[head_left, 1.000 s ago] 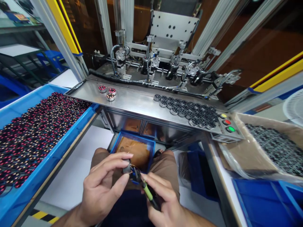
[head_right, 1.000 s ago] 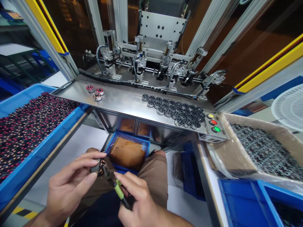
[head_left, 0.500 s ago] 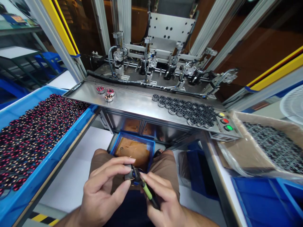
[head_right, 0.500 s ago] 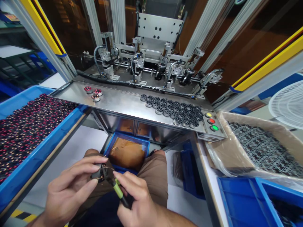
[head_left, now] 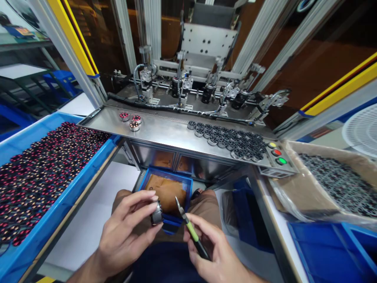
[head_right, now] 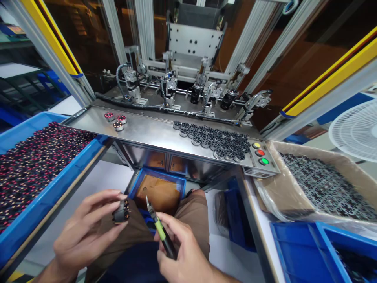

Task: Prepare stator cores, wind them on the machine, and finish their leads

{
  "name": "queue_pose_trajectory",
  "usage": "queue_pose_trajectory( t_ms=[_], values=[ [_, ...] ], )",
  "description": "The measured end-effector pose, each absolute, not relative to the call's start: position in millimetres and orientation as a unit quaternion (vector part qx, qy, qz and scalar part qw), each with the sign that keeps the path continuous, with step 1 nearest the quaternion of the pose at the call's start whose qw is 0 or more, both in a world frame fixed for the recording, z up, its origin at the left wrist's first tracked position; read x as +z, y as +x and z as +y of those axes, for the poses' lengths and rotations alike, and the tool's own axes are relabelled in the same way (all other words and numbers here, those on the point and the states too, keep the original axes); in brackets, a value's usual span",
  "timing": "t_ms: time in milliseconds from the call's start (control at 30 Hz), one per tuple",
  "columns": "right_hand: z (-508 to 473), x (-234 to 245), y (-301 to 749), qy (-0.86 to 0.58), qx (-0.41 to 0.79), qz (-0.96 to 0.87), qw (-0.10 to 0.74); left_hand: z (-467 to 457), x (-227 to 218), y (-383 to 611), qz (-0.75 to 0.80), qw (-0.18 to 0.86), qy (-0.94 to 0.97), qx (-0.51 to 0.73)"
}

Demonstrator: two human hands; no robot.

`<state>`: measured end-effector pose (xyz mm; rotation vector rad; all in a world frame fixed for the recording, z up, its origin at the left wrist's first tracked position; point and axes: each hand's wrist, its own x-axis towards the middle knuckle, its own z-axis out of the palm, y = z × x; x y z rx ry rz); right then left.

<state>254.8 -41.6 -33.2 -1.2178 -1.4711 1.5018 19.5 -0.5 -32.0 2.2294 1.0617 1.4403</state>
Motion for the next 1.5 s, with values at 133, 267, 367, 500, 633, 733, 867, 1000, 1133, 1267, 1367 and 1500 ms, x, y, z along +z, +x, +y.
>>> queue_pose_trajectory(
  t_ms=[133, 267, 367, 500, 633, 733, 867, 1000, 1133, 1267, 1367, 1500],
  values=[
    [-53, -26, 259, -0.422, 0.640, -0.542, 0.343, 1, -25, 21, 0.373, 0.082, 0.795, 0.471],
    [-56, -21, 262, -0.378, 0.653, -0.562, 0.338, 2, -26, 25, 0.373, 0.088, 0.794, 0.471],
    [-55, -19, 262, -0.363, 0.644, -0.578, 0.345, 2, -30, 26, 0.352, 0.110, 0.782, 0.502],
    [-52, -18, 258, -0.348, 0.643, -0.586, 0.348, 0, -31, 26, 0.337, 0.154, 0.763, 0.530],
    [-50, -18, 255, -0.344, 0.652, -0.579, 0.347, -4, -27, 26, 0.355, 0.163, 0.761, 0.518],
    [-50, -18, 255, -0.344, 0.658, -0.577, 0.340, -6, -26, 26, 0.351, 0.168, 0.761, 0.520],
    [-50, -16, 256, -0.343, 0.660, -0.579, 0.334, -6, -28, 25, 0.345, 0.174, 0.765, 0.516],
    [-48, -17, 255, -0.329, 0.661, -0.580, 0.344, -3, -29, 27, 0.339, 0.172, 0.766, 0.519],
    [-46, -17, 252, -0.330, 0.667, -0.568, 0.352, -3, -30, 27, 0.341, 0.176, 0.767, 0.514],
    [-45, -14, 250, -0.367, 0.655, -0.574, 0.327, -3, -29, 27, 0.345, 0.165, 0.771, 0.510],
    [-44, -13, 253, -0.403, 0.640, -0.553, 0.349, -2, -28, 28, 0.330, 0.144, 0.776, 0.518],
    [-43, -18, 262, -0.435, 0.636, -0.501, 0.394, -2, -28, 28, 0.335, 0.095, 0.796, 0.495]
  ],
)
